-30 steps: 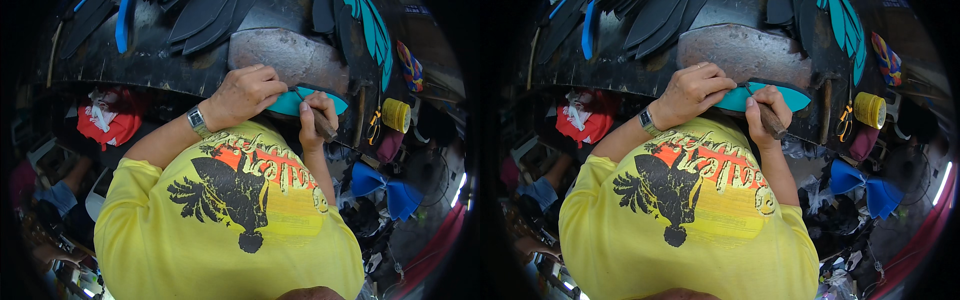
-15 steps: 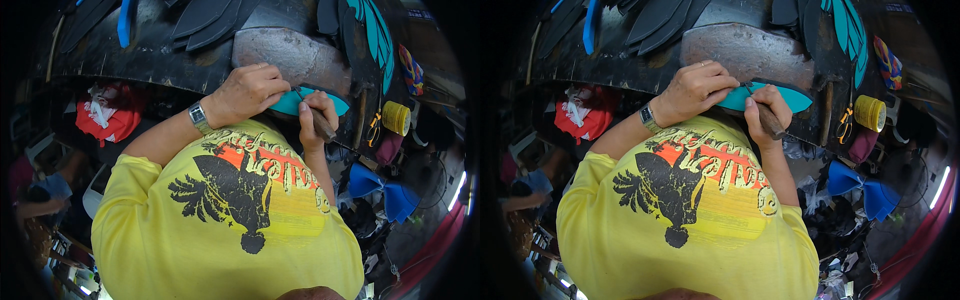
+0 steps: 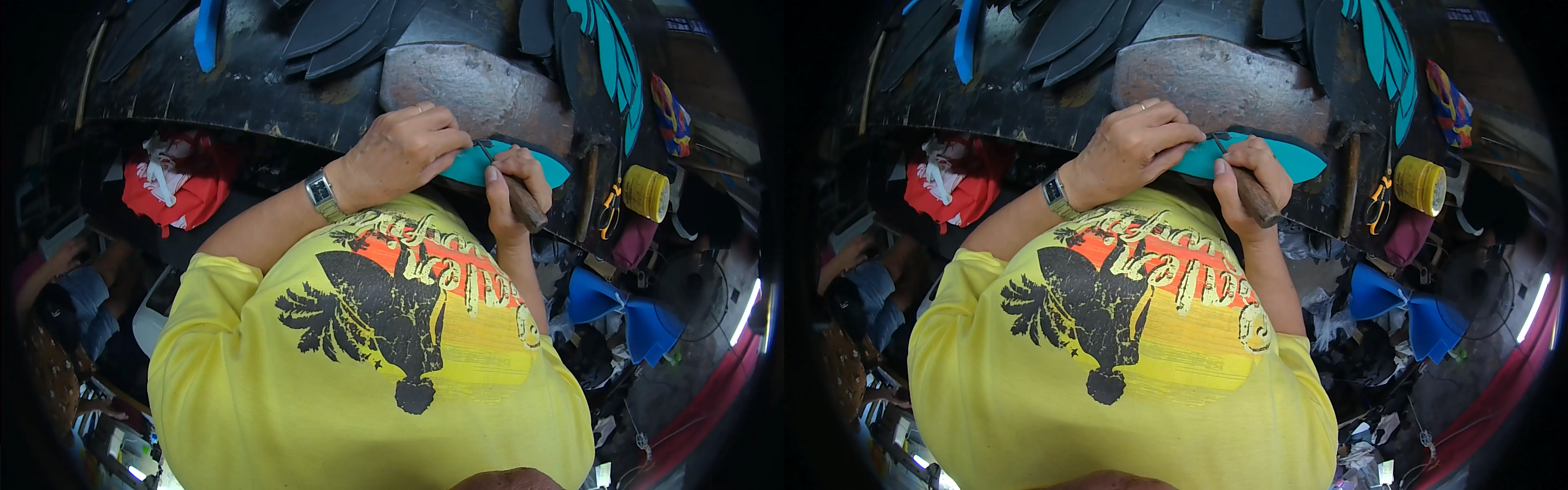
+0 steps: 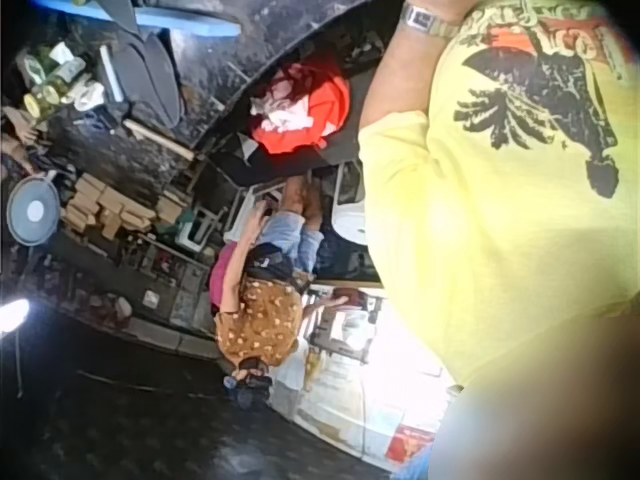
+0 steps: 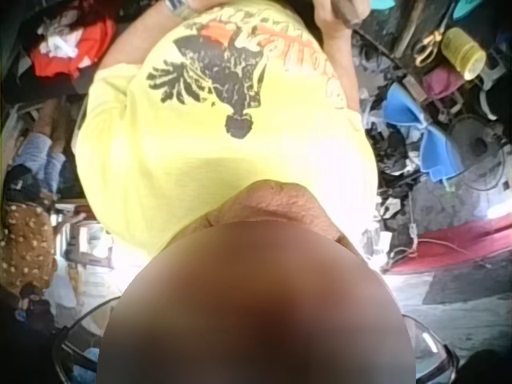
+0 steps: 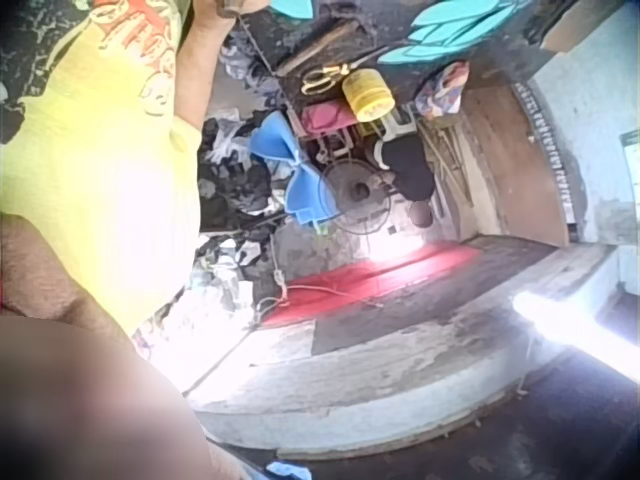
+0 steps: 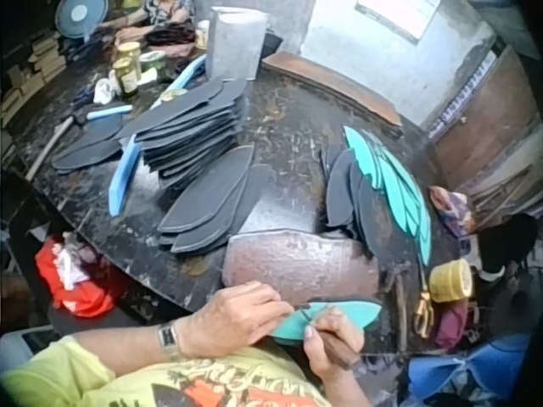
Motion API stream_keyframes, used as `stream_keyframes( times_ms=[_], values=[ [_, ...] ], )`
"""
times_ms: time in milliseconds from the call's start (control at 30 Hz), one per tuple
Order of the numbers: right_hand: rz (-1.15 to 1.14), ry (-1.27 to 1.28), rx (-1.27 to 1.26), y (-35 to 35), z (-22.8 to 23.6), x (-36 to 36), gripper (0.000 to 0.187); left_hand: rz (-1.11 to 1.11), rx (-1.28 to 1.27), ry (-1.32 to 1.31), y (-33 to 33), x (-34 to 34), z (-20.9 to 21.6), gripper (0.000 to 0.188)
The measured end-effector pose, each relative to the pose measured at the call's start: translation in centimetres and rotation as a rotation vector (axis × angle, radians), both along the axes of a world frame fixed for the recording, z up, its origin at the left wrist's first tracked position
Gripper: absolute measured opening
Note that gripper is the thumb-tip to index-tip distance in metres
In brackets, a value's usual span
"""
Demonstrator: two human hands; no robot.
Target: The person uses a hammer and a curved metal tool to shape a teal rubber piece on a rounded anvil. They repeatedly position the piece, strike it with the hammer, and adjust its placement. A second person is visible nearby handling other rubber pieces.
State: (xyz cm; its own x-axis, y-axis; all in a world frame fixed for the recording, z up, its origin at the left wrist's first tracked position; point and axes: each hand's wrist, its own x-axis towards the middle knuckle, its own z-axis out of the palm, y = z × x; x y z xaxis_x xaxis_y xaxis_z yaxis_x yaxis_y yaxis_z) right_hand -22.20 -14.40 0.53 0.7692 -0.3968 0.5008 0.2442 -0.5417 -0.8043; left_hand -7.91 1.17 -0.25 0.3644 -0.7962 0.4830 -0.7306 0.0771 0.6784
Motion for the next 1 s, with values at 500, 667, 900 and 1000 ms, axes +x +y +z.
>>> stream_keyframes(
  times_ms=[500,667,900,1000],
  values=[
    [0.037,-0.007,0.005,-0.1,0.2,0.2,0.012,0.027,0.026,-0.030,0.0,-0.2,0.1,0.019],
    [0.048,0.050,-0.119,0.0,0.3,0.4,0.013,0.033,0.040,-0.018,0.0,-0.3,0.3,0.018],
    [0.053,0.064,-0.233,0.4,0.5,0.7,0.014,0.084,0.135,0.123,1.1,-0.7,1.2,0.017],
    [0.042,0.091,-0.283,0.7,0.5,0.6,0.014,0.087,0.121,0.113,1.1,-0.6,1.1,0.015]
  ],
)
